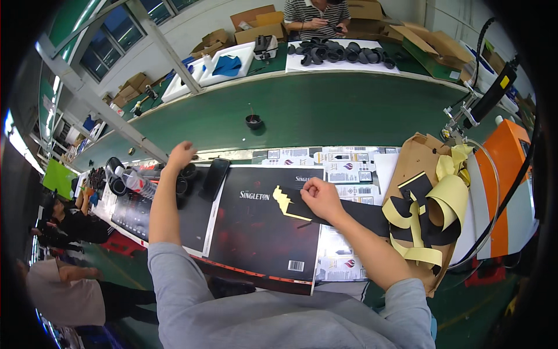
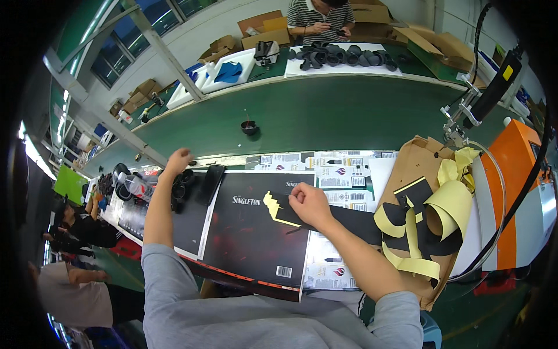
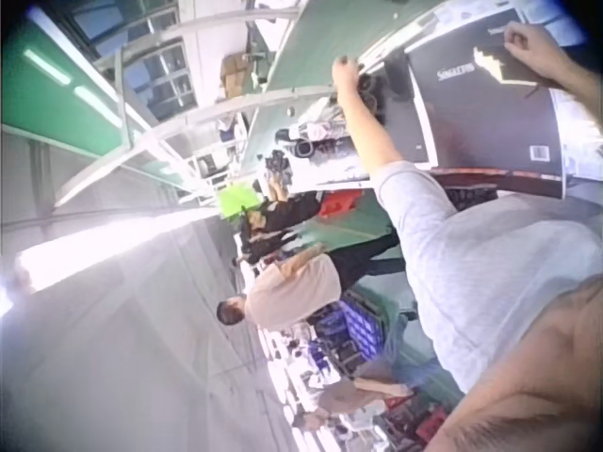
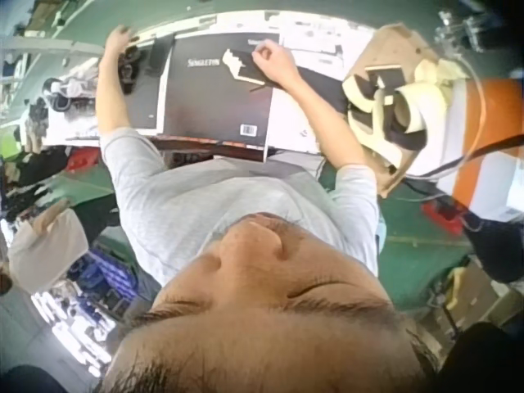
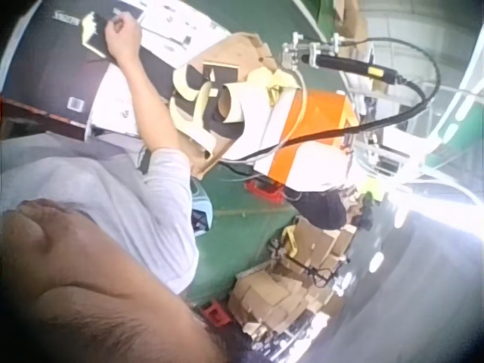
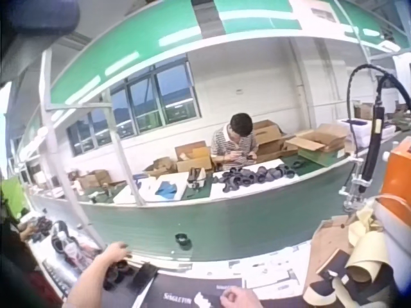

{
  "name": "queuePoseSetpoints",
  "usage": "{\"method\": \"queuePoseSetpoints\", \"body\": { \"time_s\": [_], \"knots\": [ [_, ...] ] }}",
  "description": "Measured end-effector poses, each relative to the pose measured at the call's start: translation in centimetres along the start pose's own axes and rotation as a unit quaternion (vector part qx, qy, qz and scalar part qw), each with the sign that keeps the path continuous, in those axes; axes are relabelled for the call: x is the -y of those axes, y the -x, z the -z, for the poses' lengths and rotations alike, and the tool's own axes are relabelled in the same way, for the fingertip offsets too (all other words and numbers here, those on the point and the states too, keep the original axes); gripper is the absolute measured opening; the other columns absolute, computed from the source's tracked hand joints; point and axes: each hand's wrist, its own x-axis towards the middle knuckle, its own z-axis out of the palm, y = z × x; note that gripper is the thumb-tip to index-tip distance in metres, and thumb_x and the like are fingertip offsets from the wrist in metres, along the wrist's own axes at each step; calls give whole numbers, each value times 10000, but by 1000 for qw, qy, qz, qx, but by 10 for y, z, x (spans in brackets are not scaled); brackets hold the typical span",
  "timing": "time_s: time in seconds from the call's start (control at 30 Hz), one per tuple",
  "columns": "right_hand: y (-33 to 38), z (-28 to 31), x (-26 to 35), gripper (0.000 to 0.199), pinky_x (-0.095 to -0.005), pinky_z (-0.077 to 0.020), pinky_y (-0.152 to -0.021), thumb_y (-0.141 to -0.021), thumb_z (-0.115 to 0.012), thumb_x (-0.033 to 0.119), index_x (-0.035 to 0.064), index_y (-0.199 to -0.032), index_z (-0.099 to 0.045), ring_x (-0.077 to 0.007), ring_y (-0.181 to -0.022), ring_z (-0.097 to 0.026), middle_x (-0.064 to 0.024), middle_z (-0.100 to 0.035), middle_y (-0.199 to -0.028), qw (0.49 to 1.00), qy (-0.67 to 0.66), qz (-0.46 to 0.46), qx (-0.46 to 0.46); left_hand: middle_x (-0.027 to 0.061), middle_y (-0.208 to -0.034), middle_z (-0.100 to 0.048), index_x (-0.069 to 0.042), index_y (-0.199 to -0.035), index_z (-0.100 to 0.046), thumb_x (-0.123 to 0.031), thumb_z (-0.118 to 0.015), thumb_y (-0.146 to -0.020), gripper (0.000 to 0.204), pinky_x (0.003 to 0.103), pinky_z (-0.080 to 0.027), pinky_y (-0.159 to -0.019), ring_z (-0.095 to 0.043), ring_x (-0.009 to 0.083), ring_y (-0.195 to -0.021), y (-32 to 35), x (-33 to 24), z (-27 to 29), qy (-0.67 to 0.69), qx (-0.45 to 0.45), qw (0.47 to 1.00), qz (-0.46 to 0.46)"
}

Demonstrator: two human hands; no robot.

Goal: Assembling small electronic speaker components by applying adhesive tape and connecting wires.

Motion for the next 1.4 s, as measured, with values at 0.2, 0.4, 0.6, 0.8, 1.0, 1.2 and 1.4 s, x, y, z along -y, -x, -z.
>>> {"method": "queuePoseSetpoints", "body": {
  "time_s": [0.2,0.4,0.6,0.8,1.0,1.2,1.4],
  "knots": [
    [0,3,-4,134,-336,-457,-556,-790,-695,174,54,-807,-639,-202,-553,-571,-52,-579,-595,1000,13,8,-5,217,-1288,-583,-115,-1357,-538,-458,-747,-726,748,534,-352,-1078,-525,364,-1235,63,-3,-9,-210,65,974,-48],
    [1,2,-6,142,-328,-457,-556,-789,-700,172,46,-817,-641,-194,-556,-570,-48,-588,-603,1000,10,20,-12,202,-1258,-601,-113,-1339,-536,-413,-711,-699,728,634,-281,-1085,-547,361,-1201,65,-3,-10,-227,62,968,-83],
    [5,7,2,184,-332,-481,-582,-806,-693,230,53,-847,-661,-210,-600,-612,-66,-633,-655,1000,6,25,-3,160,-1066,-647,-14,-1184,-600,-195,-763,-720,524,377,-488,-895,-622,303,-989,81,-69,-23,86,-182,964,-173],
    [9,6,-6,290,-329,-466,-578,-860,-683,303,41,-977,-641,-198,-602,-593,-64,-604,-658,997,-49,58,-27,64,-977,-649,-37,-1065,-614,5,-695,-799,281,284,-558,-718,-660,172,-835,168,-238,-92,598,191,774,-79],
    [10,10,4,320,-287,-433,-559,-933,-610,256,53,-1180,-607,-131,-583,-541,-43,-569,-647,991,-74,76,-80,123,-1129,-604,11,-1247,-529,-10,-618,-844,413,323,-485,-932,-593,217,-1057,183,-266,-156,563,262,778,-94],
    [2,6,-14,227,-329,-424,-550,-942,-577,173,38,-1122,-604,-171,-583,-564,-87,-605,-656,988,-105,43,-107,163,-1267,-538,-43,-1432,-368,-109,-620,-773,709,465,-486,-993,-571,288,-1173,187,-256,-156,702,322,627,-103],
    [5,8,1,196,-279,-431,-582,-958,-603,211,31,-1007,-544,-109,-598,-530,-50,-586,-660,985,-147,-24,-84,133,-1261,-562,-26,-1354,-446,-243,-541,-998,427,406,-557,-883,-616,244,-1100,171,-240,-170,754,304,578,-67]
  ]
}}
